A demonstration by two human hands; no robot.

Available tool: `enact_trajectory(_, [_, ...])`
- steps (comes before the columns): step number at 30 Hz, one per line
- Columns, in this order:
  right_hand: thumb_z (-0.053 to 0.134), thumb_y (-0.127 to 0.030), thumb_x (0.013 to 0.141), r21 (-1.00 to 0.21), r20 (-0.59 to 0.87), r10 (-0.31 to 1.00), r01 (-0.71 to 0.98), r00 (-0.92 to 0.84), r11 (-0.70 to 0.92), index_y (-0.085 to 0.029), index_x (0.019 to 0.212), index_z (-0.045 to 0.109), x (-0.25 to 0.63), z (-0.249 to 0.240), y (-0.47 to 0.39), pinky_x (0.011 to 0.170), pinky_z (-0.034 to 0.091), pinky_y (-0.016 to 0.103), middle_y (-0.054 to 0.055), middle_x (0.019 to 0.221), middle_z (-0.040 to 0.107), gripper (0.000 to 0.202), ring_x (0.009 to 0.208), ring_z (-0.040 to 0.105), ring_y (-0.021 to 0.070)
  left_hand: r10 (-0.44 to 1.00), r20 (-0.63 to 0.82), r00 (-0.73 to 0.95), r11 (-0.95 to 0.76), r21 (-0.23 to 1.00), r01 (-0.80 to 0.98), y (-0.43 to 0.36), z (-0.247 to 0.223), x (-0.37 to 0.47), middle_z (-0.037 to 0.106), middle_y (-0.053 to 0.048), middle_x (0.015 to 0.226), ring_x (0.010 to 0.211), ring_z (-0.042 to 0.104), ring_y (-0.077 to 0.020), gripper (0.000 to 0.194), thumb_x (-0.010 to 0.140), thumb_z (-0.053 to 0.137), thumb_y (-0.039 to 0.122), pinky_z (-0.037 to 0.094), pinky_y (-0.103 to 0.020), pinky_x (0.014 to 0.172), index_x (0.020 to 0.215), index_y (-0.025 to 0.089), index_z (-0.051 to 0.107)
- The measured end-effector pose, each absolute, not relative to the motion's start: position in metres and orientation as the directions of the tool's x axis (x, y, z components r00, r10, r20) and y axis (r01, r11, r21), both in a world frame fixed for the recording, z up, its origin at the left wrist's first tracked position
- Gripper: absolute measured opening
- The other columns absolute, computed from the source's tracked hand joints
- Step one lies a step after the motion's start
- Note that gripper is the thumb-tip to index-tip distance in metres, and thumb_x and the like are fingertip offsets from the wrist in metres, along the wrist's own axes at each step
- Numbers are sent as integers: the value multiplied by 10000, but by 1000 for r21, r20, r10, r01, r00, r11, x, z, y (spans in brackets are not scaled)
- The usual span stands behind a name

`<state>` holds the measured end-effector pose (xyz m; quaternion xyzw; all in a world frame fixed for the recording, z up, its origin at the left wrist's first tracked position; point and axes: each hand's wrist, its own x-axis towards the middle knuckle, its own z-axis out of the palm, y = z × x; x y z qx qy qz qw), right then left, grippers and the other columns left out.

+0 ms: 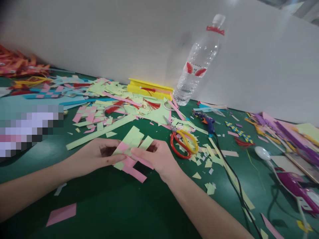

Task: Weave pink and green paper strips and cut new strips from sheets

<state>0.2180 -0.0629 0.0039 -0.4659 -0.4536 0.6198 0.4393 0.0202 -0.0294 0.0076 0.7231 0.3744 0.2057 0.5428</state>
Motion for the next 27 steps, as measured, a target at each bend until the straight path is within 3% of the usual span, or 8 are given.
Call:
enact_trajectory(8, [773,-323,668,-993,-110,988,-39,-108,-115,-226,881,753,210,-3,-67,774,537,350,25,904,755,235,863,687,211,824,-68,563,-104,958,267,-30,6,20,535,26,676,594,458,-114,256,795,617,433,370,-198,520,753,182,638])
enact_trajectory(13, [741,-318,712,-988,-153,973,53,-173,-146,-201,855,739,208,3,-72,630,497,257,-10,780,730,184,697,651,140,830,-94,550,-36,975,220,-29,2,20,491,48,612,561,430,-96,223,741,688,365,339,-182,498,671,171,602])
enact_trajectory(20, [736,-341,722,-993,-118,975,30,-188,-115,-226,949,746,207,0,-73,723,528,303,16,898,752,255,806,683,179,812,-120,572,12,982,189,-31,3,21,547,39,619,570,466,-92,179,739,701,331,370,-176,512,689,168,645])
enact_trajectory(27, [723,-350,743,-997,-78,976,40,-204,-71,-247,956,745,208,-3,-73,662,524,284,-7,859,742,237,756,668,165,813,-130,567,55,988,147,-31,1,21,578,41,624,570,497,-96,115,714,720,273,396,-179,513,683,179,661])
